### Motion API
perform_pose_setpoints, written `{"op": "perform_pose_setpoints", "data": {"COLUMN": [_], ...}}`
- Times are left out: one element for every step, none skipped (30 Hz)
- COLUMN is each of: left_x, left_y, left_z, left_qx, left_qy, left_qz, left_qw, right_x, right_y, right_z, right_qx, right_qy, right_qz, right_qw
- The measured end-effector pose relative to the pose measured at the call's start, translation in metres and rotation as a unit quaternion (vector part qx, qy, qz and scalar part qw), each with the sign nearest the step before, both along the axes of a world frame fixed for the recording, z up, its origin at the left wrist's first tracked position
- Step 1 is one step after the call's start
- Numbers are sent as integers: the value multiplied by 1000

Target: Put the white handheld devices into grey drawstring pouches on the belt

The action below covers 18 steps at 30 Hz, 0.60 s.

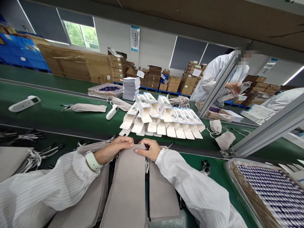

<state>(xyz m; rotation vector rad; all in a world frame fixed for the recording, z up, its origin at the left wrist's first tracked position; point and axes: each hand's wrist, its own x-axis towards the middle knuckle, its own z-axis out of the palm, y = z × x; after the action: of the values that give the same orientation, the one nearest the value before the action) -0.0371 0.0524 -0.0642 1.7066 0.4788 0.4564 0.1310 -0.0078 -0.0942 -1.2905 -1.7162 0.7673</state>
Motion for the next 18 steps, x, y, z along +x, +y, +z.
{"op": "perform_pose_setpoints", "data": {"left_x": [-1,-2,-2,-2,-2,-1,-1,-1,0,0,1,1,2,2,2,2,3,3], "left_y": [0,0,0,0,0,0,0,0,0,0,0,0,0,0,1,1,1,1], "left_z": [1,1,2,2,2,2,2,1,1,0,-1,-2,-2,-3,-4,-4,-4,-5], "left_qx": [-4,-7,-6,0,11,26,41,56,67,73,76,78,80,83,86,91,98,108], "left_qy": [-8,-14,-18,-20,-20,-19,-16,-13,-10,-7,-5,-5,-6,-7,-8,-10,-10,-10], "left_qz": [-8,-14,-19,-23,-24,-22,-19,-16,-13,-10,-8,-7,-6,-5,-5,-5,-6,-7], "left_qw": [1000,1000,1000,1000,999,999,999,998,998,997,997,997,997,997,996,996,995,994], "right_x": [0,0,-1,-1,-1,-1,-1,-1,-1,-1,-1,0,0,0,0,0,0,1], "right_y": [0,0,0,0,0,0,0,0,0,0,0,0,0,0,0,0,1,1], "right_z": [0,1,1,1,1,1,1,1,1,1,1,0,0,0,-1,-2,-3,-3], "right_qx": [0,0,1,3,6,9,11,12,12,11,9,9,9,11,11,11,11,10], "right_qy": [0,1,2,3,4,5,5,4,2,-1,-5,-9,-13,-15,-17,-18,-19,-20], "right_qz": [0,0,0,0,1,1,0,-1,-3,-6,-8,-9,-9,-9,-9,-10,-10,-8], "right_qw": [1000,1000,1000,1000,1000,1000,1000,1000,1000,1000,1000,1000,1000,1000,1000,1000,1000,1000]}}
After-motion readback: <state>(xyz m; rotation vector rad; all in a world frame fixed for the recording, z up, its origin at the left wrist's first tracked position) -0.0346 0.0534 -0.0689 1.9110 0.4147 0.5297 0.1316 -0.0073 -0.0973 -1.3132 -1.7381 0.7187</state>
